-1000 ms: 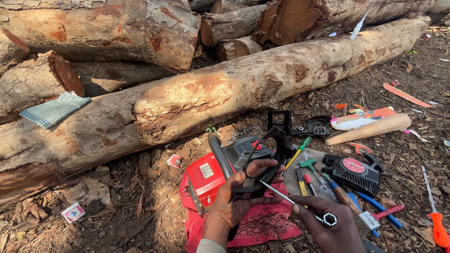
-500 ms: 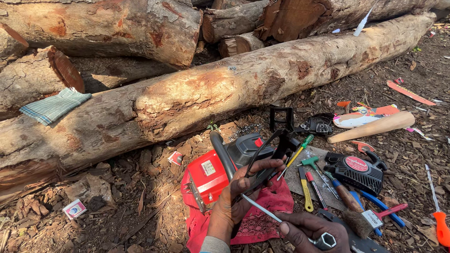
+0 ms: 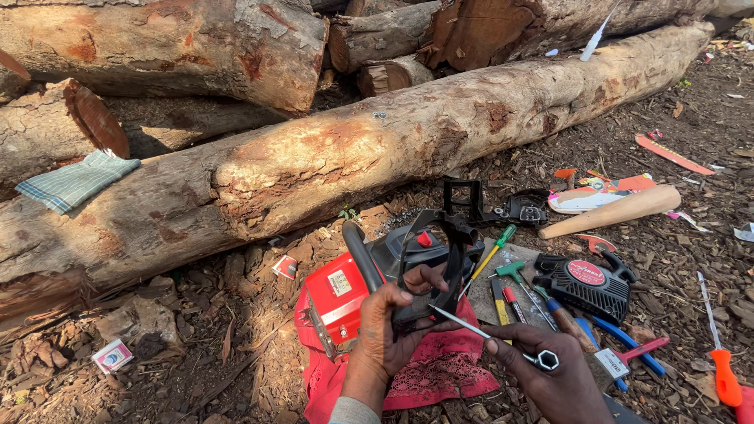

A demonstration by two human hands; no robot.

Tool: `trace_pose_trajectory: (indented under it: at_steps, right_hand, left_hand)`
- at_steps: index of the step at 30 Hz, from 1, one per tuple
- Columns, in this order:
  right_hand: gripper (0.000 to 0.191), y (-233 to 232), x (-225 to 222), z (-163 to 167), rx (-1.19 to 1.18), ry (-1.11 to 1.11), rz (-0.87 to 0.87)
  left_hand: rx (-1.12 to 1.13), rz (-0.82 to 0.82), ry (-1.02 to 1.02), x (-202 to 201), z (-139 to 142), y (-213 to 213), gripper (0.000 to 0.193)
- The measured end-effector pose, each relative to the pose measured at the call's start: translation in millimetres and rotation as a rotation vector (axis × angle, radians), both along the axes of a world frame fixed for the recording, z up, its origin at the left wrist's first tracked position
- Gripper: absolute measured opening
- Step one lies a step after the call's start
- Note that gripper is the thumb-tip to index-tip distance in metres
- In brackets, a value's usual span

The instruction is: The person is repairing a chainsaw by using a wrench to tighten a bolt on the chainsaw's handle. They also use a brush to clean the area around the bolt.

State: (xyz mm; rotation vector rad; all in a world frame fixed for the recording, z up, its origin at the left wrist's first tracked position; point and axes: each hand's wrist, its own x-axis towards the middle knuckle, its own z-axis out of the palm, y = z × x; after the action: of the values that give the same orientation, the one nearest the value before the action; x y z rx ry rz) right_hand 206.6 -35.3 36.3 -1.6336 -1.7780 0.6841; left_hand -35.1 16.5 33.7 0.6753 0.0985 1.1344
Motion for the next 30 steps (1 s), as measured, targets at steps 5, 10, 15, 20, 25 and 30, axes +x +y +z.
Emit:
trace_pose_trajectory:
  at_steps: [5,10,15,20,25,30]
  right_hand:
    - [0.021,-5,13,0,0.335,0.087,0.054]
    - [0.026,-17,1,-14,0.445,0.078,-0.157]
    - [0.022,-3,5,-14,0.476,-0.017,0.058]
    - [0.025,0,18,-4,0.011,0.094,-0.098]
    - [0.022,-6,7,-8,-0.088,0.27,-0.133]
    - [0.025,-7,-5,-16,-0.069,0.285,-0.139]
  left_hand:
    - [-0.06,0.18,0.286,15,-3,7,0.057]
    - [-0.026,0.206,0.252,15,8,-1,0.06]
    - [0.02,0.19,0.259,18,7,0,0.065]
    - [0.117,0.172,0.255,20,-9,12,0.06]
    - [0.15,0.203,0.507,30,-17,13,0.051]
    - [0.214,0.313,0.8,40,-11,7,0.066]
